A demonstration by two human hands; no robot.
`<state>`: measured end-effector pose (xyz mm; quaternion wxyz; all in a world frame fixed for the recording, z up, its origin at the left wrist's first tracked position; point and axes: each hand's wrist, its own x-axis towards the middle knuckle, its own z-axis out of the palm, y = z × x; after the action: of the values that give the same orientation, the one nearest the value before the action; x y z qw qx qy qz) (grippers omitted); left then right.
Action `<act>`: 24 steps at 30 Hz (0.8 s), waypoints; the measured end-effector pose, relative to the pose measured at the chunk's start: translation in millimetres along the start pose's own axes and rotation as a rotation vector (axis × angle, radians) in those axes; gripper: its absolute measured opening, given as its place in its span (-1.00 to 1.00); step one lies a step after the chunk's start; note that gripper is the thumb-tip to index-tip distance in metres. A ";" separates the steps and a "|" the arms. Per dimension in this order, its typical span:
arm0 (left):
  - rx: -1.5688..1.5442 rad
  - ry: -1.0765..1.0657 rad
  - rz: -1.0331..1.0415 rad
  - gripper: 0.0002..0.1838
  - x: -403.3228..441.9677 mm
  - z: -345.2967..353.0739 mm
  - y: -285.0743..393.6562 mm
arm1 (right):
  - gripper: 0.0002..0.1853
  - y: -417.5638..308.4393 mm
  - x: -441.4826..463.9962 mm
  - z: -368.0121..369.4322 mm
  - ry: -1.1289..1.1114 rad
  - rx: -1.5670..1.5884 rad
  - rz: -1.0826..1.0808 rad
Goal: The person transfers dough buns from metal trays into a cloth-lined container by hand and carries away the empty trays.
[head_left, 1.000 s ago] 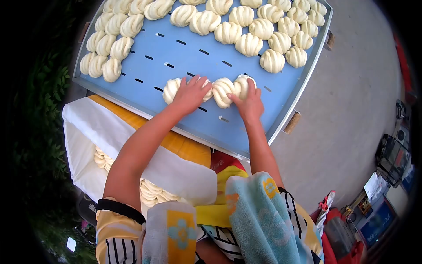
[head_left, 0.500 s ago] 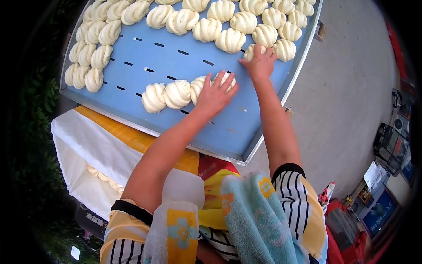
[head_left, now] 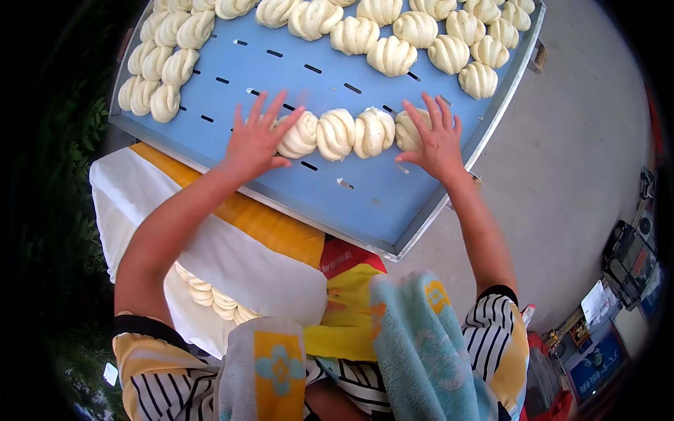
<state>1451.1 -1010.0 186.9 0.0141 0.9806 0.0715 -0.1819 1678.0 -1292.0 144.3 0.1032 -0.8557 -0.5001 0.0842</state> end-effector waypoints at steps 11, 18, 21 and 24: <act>-0.299 0.017 -0.128 0.15 -2.7 27.8 12.4 | 0.12 -54.3 40.9 45.0 -0.149 -0.011 -0.355; -0.423 0.047 -0.143 -0.33 27.5 42.6 11.6 | -0.27 -66.0 58.9 49.3 -0.233 0.326 -0.210; -0.539 -0.084 -0.133 -0.39 22.4 10.4 -1.8 | -0.27 -76.4 61.3 23.4 -0.273 0.632 -0.113; -0.521 -0.029 -0.063 -0.42 -19.0 -40.2 -19.1 | -0.25 -100.5 58.4 -30.6 -0.260 0.684 -0.181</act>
<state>1445.1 -991.5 231.2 0.2615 0.9385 0.1462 -0.1715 1629.6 -1195.8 197.6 0.3257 -0.7060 -0.5257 0.3450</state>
